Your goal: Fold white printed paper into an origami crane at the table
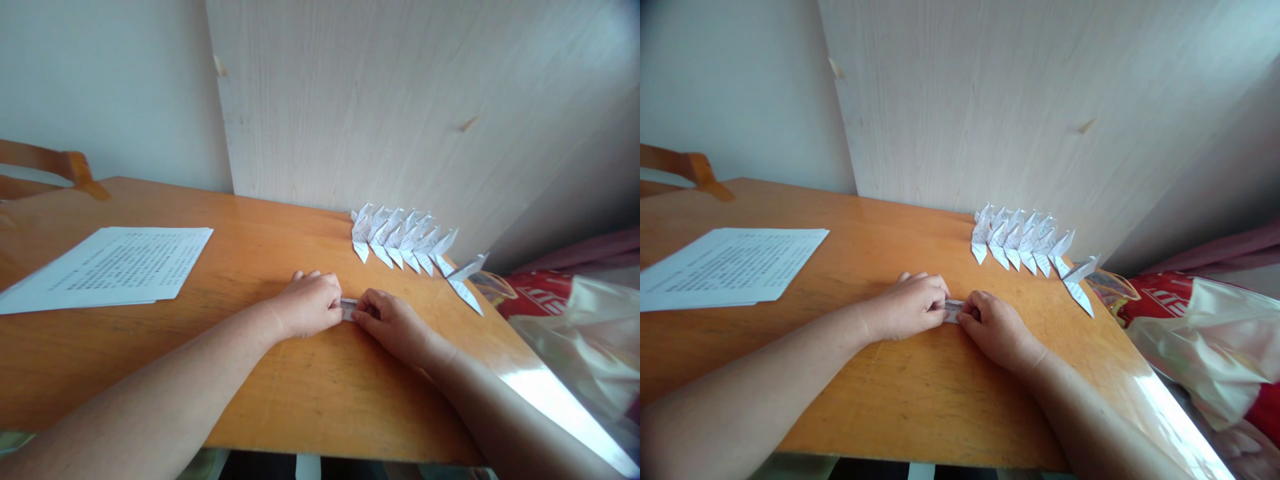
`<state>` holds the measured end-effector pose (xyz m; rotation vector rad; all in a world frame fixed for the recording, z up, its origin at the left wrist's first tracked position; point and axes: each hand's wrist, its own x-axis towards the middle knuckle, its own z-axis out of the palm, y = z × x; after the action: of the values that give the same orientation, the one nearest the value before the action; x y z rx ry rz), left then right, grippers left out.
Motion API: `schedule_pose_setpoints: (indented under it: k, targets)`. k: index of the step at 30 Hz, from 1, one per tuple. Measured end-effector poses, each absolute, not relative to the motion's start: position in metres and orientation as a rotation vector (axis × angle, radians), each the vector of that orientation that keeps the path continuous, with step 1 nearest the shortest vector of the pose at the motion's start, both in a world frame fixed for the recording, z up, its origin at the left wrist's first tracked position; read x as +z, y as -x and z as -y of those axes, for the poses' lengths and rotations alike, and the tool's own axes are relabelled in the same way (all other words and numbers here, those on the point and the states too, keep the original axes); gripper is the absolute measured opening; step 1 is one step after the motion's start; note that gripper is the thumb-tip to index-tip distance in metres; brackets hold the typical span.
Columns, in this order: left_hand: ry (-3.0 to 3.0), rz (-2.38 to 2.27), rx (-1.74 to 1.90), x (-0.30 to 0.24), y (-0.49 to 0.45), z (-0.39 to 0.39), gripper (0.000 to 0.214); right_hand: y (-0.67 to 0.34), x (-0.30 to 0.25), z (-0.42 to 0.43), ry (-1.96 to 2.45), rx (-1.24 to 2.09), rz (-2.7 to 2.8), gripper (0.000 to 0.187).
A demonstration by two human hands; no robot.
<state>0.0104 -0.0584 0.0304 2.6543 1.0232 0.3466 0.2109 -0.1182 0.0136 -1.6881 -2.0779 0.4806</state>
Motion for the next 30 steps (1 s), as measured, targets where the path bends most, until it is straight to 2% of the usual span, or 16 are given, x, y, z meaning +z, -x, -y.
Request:
schedule_pose_setpoints:
  k: [15,21,30]
  targets:
    - [-2.696,-1.055,0.273,0.036,-0.016,0.063,0.012,-0.211,0.009,0.117,1.679,0.502,2.039,0.008]
    - [-2.656,-1.050,0.355,0.029,-0.014,0.061,0.006,-0.213,0.006,0.117,1.652,0.495,2.045,0.008]
    - [-2.591,-1.003,0.344,0.025,-0.010,0.054,0.013,-0.216,0.010,0.117,1.777,0.419,2.047,0.013]
